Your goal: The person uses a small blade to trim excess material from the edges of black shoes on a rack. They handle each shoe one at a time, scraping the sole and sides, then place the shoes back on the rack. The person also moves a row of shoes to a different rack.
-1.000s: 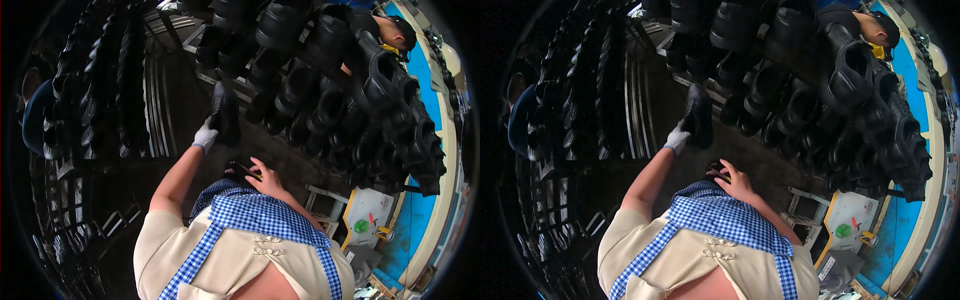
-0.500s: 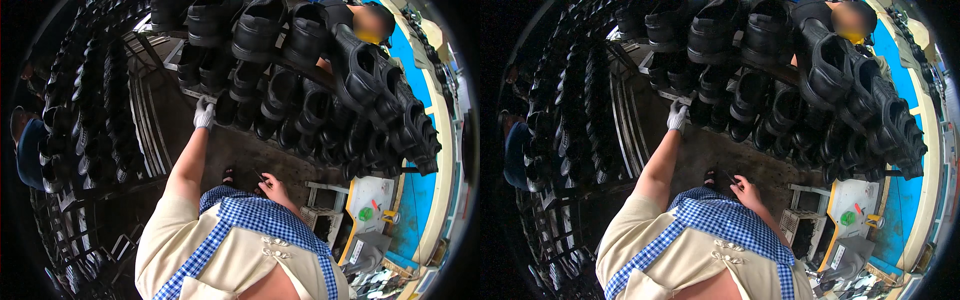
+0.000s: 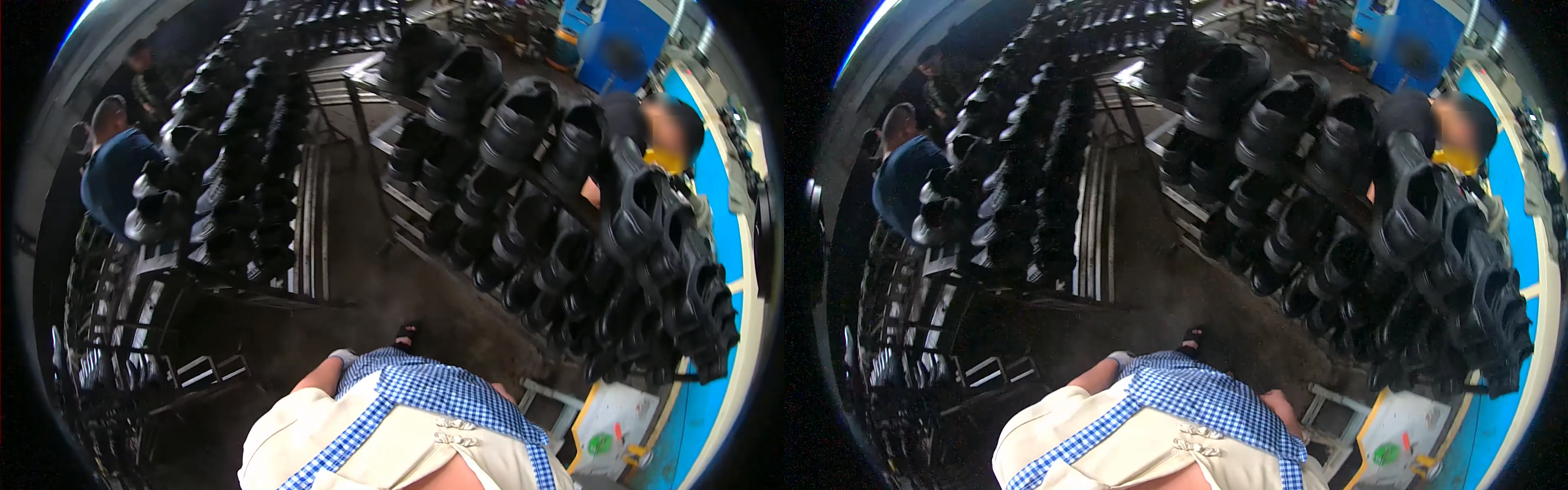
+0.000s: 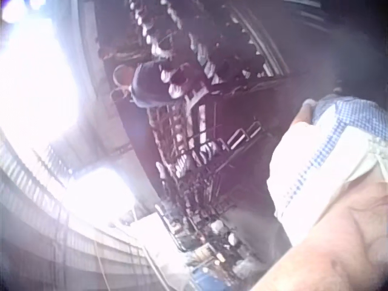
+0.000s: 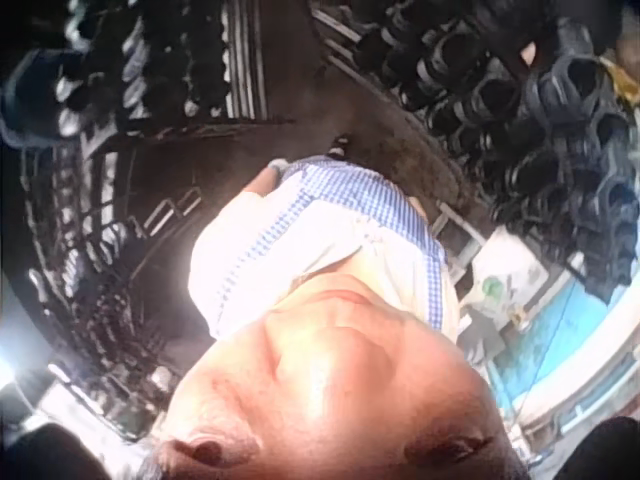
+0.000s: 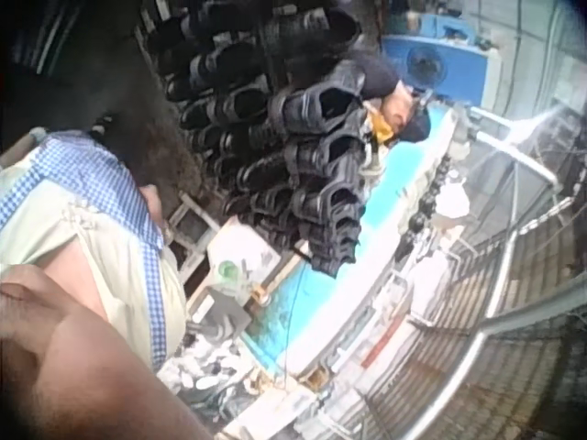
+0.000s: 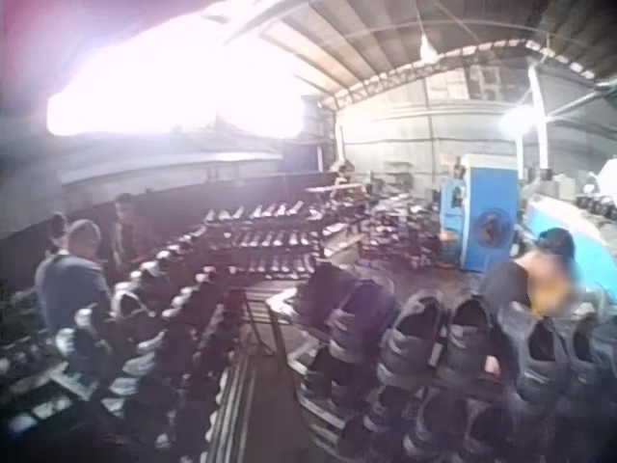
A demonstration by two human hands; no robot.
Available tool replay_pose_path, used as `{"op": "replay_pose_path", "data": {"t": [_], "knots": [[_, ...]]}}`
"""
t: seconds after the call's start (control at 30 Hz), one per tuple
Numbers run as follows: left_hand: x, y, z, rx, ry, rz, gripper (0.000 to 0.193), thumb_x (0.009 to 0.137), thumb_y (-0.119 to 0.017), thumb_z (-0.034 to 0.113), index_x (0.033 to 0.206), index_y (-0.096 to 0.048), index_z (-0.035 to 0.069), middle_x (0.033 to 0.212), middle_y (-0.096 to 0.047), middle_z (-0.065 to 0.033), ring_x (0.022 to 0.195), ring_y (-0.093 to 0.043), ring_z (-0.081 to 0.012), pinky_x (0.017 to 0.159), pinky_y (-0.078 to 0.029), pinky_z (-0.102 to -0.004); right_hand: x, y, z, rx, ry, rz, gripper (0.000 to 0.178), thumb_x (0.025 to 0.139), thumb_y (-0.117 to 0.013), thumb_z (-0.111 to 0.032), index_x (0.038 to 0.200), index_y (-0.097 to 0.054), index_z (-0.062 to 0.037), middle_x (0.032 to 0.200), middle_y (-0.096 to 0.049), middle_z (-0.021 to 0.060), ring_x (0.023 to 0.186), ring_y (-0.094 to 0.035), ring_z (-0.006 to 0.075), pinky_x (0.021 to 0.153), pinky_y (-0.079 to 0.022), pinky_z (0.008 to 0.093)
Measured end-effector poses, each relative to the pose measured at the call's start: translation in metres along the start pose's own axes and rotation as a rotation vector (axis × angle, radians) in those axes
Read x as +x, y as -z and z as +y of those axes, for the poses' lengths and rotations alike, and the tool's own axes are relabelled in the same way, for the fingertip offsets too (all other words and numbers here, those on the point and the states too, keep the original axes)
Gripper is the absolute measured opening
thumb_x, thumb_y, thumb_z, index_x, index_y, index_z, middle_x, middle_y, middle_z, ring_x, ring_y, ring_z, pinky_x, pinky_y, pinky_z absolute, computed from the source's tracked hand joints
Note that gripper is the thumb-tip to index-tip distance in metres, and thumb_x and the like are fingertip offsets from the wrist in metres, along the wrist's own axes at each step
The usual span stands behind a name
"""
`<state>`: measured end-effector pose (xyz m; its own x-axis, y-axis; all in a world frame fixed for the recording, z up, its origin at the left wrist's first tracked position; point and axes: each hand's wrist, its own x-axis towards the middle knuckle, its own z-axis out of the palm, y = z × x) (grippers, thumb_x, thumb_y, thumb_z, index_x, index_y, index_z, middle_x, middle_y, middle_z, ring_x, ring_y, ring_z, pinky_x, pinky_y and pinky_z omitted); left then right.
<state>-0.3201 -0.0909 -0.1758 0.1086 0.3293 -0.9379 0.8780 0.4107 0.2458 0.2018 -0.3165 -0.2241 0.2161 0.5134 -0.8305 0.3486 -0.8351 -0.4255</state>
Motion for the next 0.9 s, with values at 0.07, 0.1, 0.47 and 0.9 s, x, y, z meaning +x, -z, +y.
{"op": "replay_pose_path", "data": {"t": [0.07, 0.1, 0.47, 0.9], "knots": [[-0.026, -0.006, 0.03, -0.226, 0.001, -0.023, 0.064, 0.08, -0.062, 0.051, 0.13, -0.061, 0.011, 0.13, -0.062, -0.0131, 0.117, -0.06, -0.0288, 0.098, -0.047, -0.0382, 0.026, 0.014, 0.002, 0.041, -0.117, 0.006, 0.032, 0.086, -0.067, -0.028, 0.101, -0.068, 0.0, 0.083, -0.071, 0.0161, 0.068, -0.066, 0.0222, 0.058, -0.049, 0.0388], [-0.025, -0.012, 0.02, -0.139, -0.026, 0.063, 0.062, 0.08, -0.061, 0.048, 0.13, -0.061, 0.012, 0.13, -0.062, -0.0129, 0.117, -0.06, -0.0284, 0.098, -0.047, -0.0376, 0.029, 0.018, -0.021, 0.036, -0.168, -0.028, 0.03, 0.087, -0.066, -0.026, 0.102, -0.068, 0.0003, 0.083, -0.071, 0.0158, 0.067, -0.066, 0.0212, 0.056, -0.049, 0.0378], [-0.083, -0.019, 0.071, -0.298, -0.292, 0.368, 0.045, 0.086, -0.06, 0.036, 0.124, -0.063, 0.013, 0.098, -0.07, -0.0101, 0.079, -0.065, -0.0192, 0.071, -0.053, -0.0334, 0.062, 0.03, -0.177, -0.169, 0.202, -0.13, 0.026, 0.091, -0.064, -0.019, 0.11, -0.063, -0.0009, 0.083, -0.068, 0.0092, 0.069, -0.064, 0.0181, 0.06, -0.049, 0.0379], [-0.05, -0.091, -0.071, 0.084, -0.27, 0.527, 0.039, 0.082, -0.052, 0.036, 0.106, -0.072, 0.013, 0.113, -0.068, -0.013, 0.106, -0.064, -0.0318, 0.089, -0.049, -0.0404, 0.111, -0.027, -0.107, -0.586, 0.627, -0.317, 0.034, 0.084, -0.068, -0.03, 0.104, -0.069, -0.0026, 0.089, -0.072, 0.0164, 0.082, -0.069, 0.029, 0.073, -0.053, 0.0423]]}}
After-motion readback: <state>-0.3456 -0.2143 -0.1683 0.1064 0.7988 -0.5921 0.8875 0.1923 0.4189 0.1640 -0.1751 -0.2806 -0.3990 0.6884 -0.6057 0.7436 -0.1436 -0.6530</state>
